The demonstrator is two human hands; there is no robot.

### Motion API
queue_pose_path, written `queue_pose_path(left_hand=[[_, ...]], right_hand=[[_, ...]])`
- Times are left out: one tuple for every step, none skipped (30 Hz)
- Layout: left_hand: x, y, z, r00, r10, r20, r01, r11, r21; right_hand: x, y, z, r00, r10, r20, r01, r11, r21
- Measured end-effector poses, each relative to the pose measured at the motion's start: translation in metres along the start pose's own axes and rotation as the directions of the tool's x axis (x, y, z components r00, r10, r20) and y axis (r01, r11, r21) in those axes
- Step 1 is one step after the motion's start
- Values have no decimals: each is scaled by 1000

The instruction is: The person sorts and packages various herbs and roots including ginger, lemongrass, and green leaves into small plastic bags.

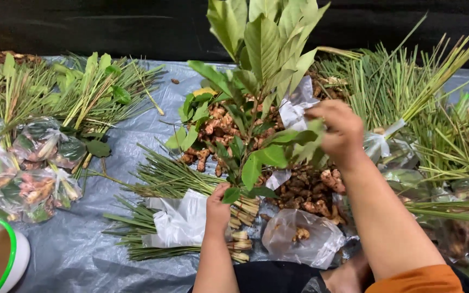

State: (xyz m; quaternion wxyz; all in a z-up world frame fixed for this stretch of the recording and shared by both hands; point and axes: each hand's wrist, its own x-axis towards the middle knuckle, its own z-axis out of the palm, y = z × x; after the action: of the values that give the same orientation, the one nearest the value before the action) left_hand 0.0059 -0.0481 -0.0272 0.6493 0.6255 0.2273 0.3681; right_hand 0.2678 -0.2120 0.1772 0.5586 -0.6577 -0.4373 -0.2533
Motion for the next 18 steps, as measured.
queue_pose_path(left_hand=[[1, 8, 1, 1000, 1, 30, -1, 1000, 11], [1, 15, 3, 998, 1, 60, -2, 1000, 21], [-1, 6, 0, 998, -2, 69, 1, 1000, 27], [-3, -2, -4, 990, -125, 65, 123, 992, 34], [-3, -11, -4, 969, -241, 53, 239, 970, 34], [-1, -4, -3, 970, -238, 55, 237, 971, 34], [-1, 3, -2, 954, -293, 60, 294, 956, -4], [0, 10, -2, 935, -347, 68, 350, 936, -41], [1, 8, -1, 935, -348, 65, 351, 935, -42], [2, 5, -1, 939, -335, 75, 338, 940, -37], [2, 2, 0, 942, -323, 89, 327, 945, -30], [1, -2, -2, 941, -326, 88, 330, 944, -28], [1, -6, -4, 937, -337, 91, 341, 940, -31], [1, -9, -5, 933, -348, 94, 352, 935, -33], [0, -17, -7, 932, -349, 94, 354, 935, -32], [-1, -25, -8, 935, -343, 93, 350, 933, -80], [-1, -33, -10, 938, -335, 91, 344, 930, -128], [0, -40, -12, 938, -334, 90, 344, 930, -129]], right_hand=[[2, -17, 0, 879, 447, 165, -476, 839, 262], [5, -34, 0, 558, 715, 421, -823, 411, 392], [0, -25, 6, 554, 721, 415, -824, 405, 396], [-5, -17, 13, 865, 330, 377, -429, 877, 216], [-7, -8, 19, 879, -174, 445, 183, 983, 23], [-5, -12, 18, 880, -174, 443, 184, 983, 21], [-2, -16, 18, 849, -121, 514, 166, 985, -42], [0, -21, 18, 814, -64, 578, 152, 983, -106], [-4, -11, 21, 813, -64, 579, 152, 983, -104], [-9, -1, 25, 804, -43, 593, 199, 959, -200], [-15, 9, 28, 798, -18, 602, 243, 924, -295], [-11, 5, 28, 798, -15, 603, 240, 925, -295], [-7, 1, 28, 765, 86, 638, 160, 935, -317], [-3, -3, 27, 721, 184, 668, 79, 936, -343], [0, -8, 27, 721, 185, 668, 78, 936, -344], [4, -13, 27, 633, 320, 705, -35, 922, -386], [9, -17, 27, 526, 439, 729, -140, 889, -435], [7, -13, 28, 526, 438, 729, -139, 890, -434]])
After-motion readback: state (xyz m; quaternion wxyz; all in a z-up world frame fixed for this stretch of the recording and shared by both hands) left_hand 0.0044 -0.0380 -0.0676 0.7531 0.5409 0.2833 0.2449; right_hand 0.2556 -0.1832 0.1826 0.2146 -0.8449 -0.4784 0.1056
